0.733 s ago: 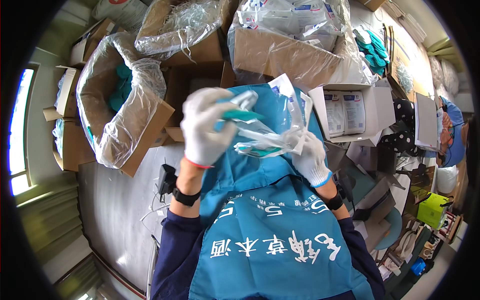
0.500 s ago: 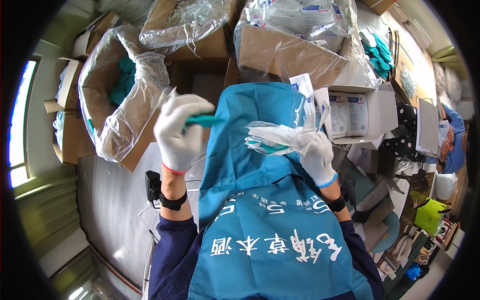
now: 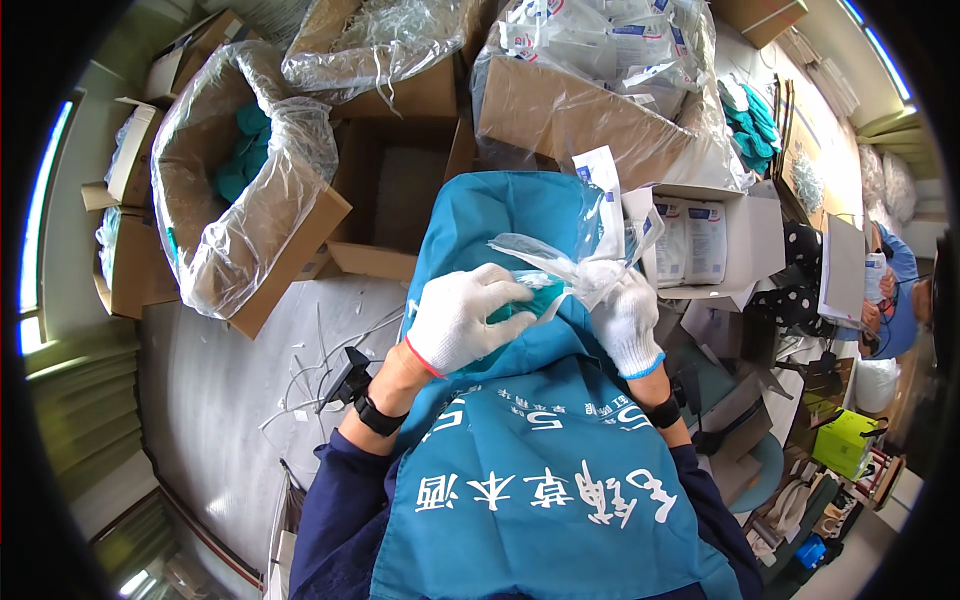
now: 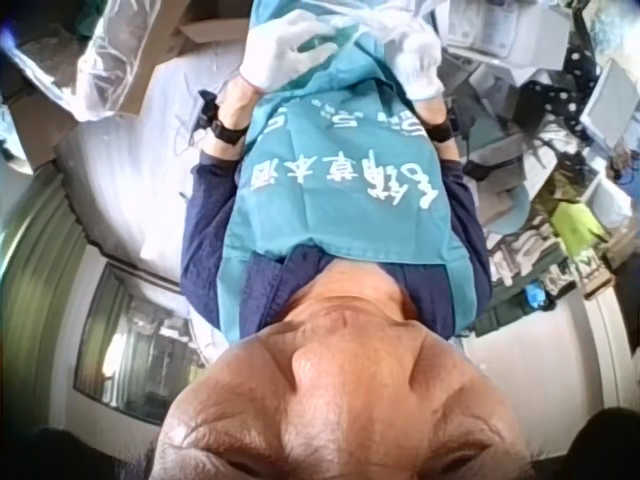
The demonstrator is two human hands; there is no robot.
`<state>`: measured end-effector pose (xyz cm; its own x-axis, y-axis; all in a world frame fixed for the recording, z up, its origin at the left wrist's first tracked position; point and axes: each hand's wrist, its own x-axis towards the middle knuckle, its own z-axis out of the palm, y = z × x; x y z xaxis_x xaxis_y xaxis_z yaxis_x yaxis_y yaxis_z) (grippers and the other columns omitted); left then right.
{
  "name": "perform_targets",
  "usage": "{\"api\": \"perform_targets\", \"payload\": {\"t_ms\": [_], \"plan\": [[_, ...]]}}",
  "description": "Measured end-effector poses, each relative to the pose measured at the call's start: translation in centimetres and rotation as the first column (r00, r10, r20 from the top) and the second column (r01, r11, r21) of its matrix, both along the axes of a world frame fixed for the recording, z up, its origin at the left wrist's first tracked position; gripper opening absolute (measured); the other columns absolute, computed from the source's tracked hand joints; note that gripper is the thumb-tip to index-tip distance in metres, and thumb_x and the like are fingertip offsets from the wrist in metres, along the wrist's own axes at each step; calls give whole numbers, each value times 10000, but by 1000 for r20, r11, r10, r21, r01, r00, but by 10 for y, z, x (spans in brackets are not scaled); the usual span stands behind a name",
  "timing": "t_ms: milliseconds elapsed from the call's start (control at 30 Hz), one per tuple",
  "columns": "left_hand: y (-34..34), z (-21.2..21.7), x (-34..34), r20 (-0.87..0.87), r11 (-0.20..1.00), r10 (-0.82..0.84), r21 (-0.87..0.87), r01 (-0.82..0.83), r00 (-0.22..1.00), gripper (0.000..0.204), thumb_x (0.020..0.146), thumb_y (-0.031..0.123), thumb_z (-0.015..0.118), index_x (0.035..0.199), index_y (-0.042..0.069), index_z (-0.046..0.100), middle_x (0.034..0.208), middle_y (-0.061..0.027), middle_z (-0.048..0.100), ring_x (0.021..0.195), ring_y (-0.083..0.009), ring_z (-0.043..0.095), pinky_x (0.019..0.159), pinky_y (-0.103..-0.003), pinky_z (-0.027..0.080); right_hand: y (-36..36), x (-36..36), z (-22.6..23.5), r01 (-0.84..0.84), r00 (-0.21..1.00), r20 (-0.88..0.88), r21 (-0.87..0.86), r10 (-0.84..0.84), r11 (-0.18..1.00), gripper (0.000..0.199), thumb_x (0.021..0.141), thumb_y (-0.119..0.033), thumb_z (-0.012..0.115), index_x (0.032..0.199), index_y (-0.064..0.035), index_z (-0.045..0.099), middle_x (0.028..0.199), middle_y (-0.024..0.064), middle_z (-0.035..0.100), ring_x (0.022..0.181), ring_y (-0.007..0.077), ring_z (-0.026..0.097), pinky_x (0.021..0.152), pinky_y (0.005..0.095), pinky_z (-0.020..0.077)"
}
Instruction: The person repeatedly picks up teal face masks from a box, places them into white plastic bags, and ties the bags with white twist ties. The person then places the tied bags into a cardboard box. This process is repeated multiple times.
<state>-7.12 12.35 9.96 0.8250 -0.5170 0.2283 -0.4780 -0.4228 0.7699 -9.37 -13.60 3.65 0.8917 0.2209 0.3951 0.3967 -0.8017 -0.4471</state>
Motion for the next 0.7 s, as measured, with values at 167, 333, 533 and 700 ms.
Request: {"api": "perform_targets", "payload": {"t_ms": [167,333,533,700], "plan": [[-3,-2,-1,-1,998,32,52,-32,999,251,744,119,789,988,66,763,985,-118,725,832,-299,713,733,-352,575,6,1,-4,15,999,-44,20,-14,1000,238,676,-5,683,902,-52,740,918,132,726,857,325,701,743,391,572],[-3,-23,4,73,993,103,57,-107,992,183,810,136,736,979,65,734,888,-110,673,785,-331,672,688,-402,537,15,-8,-9,-50,992,-119,-43,45,998,148,788,-101,703,931,-75,730,904,123,728,859,314,710,765,382,564],[24,-4,19,93,917,387,-142,-373,917,220,790,-3,771,1006,33,753,941,-126,733,792,-251,722,722,-318,568,-40,34,13,-57,998,4,-53,57,997,144,785,-102,625,903,-87,706,851,113,709,764,253,673,752,356,513],[45,0,23,-169,833,512,-141,-535,842,270,824,-32,755,1093,-14,733,916,-98,727,806,-155,697,759,-274,552,-132,98,20,395,906,70,216,-417,893,92,950,-43,584,889,-27,651,755,53,628,659,127,565,611,320,491]]}}
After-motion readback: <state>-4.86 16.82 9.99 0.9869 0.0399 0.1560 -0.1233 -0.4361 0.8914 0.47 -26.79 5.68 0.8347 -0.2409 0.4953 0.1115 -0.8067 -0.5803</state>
